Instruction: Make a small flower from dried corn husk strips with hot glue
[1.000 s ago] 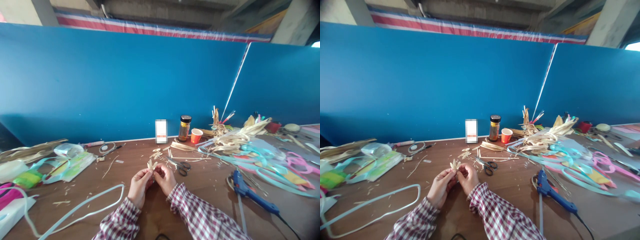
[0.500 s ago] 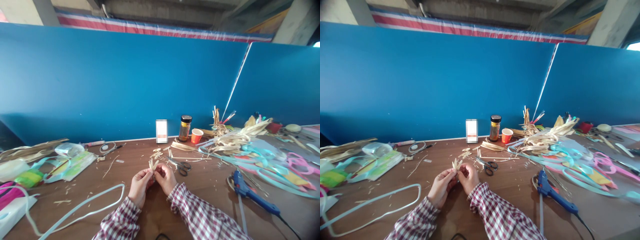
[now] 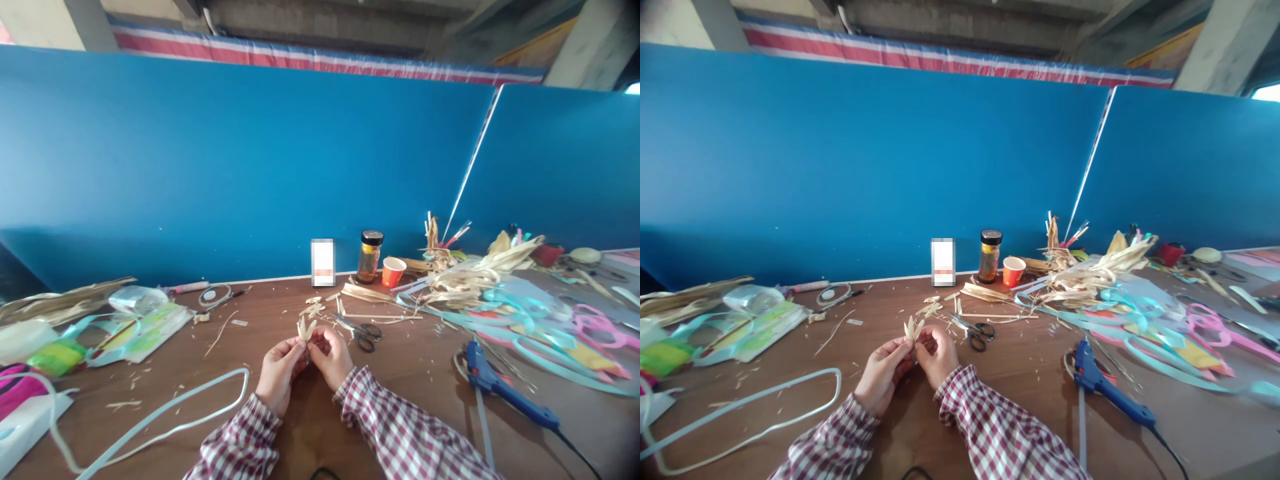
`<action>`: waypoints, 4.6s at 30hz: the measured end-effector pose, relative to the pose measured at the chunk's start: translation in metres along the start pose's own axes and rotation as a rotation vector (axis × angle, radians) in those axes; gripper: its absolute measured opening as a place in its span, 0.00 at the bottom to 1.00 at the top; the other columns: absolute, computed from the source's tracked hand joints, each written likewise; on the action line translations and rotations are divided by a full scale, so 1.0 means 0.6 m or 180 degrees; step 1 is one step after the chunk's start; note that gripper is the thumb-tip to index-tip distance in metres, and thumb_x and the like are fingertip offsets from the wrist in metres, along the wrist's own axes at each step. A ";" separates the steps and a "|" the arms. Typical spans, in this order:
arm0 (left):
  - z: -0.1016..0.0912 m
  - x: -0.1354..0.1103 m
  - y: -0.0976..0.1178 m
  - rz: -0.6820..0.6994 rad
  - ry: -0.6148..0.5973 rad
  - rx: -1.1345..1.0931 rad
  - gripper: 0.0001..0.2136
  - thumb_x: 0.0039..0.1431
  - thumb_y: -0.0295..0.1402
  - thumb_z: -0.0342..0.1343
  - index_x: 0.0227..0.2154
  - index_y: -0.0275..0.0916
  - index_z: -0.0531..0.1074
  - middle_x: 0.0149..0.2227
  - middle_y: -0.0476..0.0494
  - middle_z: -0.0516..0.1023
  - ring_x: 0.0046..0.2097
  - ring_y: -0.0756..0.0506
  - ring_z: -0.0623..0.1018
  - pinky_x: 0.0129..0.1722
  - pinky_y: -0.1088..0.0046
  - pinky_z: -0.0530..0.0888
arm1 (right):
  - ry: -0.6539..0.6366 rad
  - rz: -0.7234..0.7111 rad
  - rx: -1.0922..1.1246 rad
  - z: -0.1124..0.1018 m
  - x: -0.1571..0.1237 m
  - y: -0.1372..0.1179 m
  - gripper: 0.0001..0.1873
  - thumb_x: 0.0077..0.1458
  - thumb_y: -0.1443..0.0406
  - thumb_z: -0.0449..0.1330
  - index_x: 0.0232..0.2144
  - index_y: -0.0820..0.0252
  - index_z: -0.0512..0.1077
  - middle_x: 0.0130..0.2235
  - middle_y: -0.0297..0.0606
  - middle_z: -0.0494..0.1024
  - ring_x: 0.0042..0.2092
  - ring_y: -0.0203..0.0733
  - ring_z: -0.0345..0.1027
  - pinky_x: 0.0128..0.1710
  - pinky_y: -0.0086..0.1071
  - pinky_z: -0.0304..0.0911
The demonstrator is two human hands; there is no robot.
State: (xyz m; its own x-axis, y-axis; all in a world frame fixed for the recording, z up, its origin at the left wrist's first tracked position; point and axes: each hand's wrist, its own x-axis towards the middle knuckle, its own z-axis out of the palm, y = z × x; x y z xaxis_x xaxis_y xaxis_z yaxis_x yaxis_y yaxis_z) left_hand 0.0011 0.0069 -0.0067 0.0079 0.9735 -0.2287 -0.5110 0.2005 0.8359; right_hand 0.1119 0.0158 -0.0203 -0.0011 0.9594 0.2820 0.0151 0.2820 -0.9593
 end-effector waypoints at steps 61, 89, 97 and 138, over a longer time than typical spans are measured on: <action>-0.007 0.007 -0.015 0.0151 0.0103 0.0456 0.14 0.35 0.35 0.67 0.26 0.31 0.76 0.20 0.50 0.72 0.20 0.56 0.67 0.19 0.83 0.66 | 0.0251 -0.0051 -0.0493 -0.007 0.004 -0.003 0.07 0.49 0.64 0.56 0.23 0.61 0.69 0.21 0.33 0.69 0.24 0.36 0.61 0.24 0.28 0.58; -0.006 0.006 -0.011 0.0093 0.0028 0.0589 0.15 0.37 0.38 0.66 0.25 0.31 0.74 0.19 0.51 0.70 0.21 0.56 0.67 0.20 0.83 0.65 | 0.0182 0.0072 -0.0171 -0.006 0.004 0.006 0.07 0.51 0.62 0.56 0.26 0.60 0.68 0.25 0.36 0.74 0.27 0.40 0.68 0.27 0.31 0.64; -0.005 0.006 -0.009 0.0082 0.0086 0.0554 0.16 0.35 0.37 0.67 0.25 0.31 0.74 0.19 0.50 0.71 0.20 0.56 0.68 0.19 0.83 0.66 | 0.0162 0.0080 -0.0019 -0.005 0.003 0.009 0.07 0.52 0.61 0.56 0.26 0.60 0.68 0.25 0.36 0.73 0.27 0.40 0.68 0.27 0.31 0.64; -0.005 0.007 -0.011 0.0025 0.0117 0.0471 0.15 0.34 0.34 0.68 0.27 0.31 0.75 0.21 0.49 0.73 0.21 0.55 0.70 0.22 0.82 0.71 | 0.0181 -0.0105 -0.0197 -0.010 0.006 0.000 0.08 0.51 0.62 0.57 0.24 0.60 0.69 0.23 0.35 0.73 0.26 0.38 0.66 0.26 0.30 0.62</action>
State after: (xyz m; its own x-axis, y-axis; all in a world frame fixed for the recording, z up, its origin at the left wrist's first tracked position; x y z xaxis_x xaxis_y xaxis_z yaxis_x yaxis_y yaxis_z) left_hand 0.0018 0.0094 -0.0147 -0.0284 0.9710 -0.2376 -0.3787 0.2095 0.9015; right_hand 0.1180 0.0190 -0.0194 0.0541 0.9474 0.3155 0.0777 0.3110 -0.9472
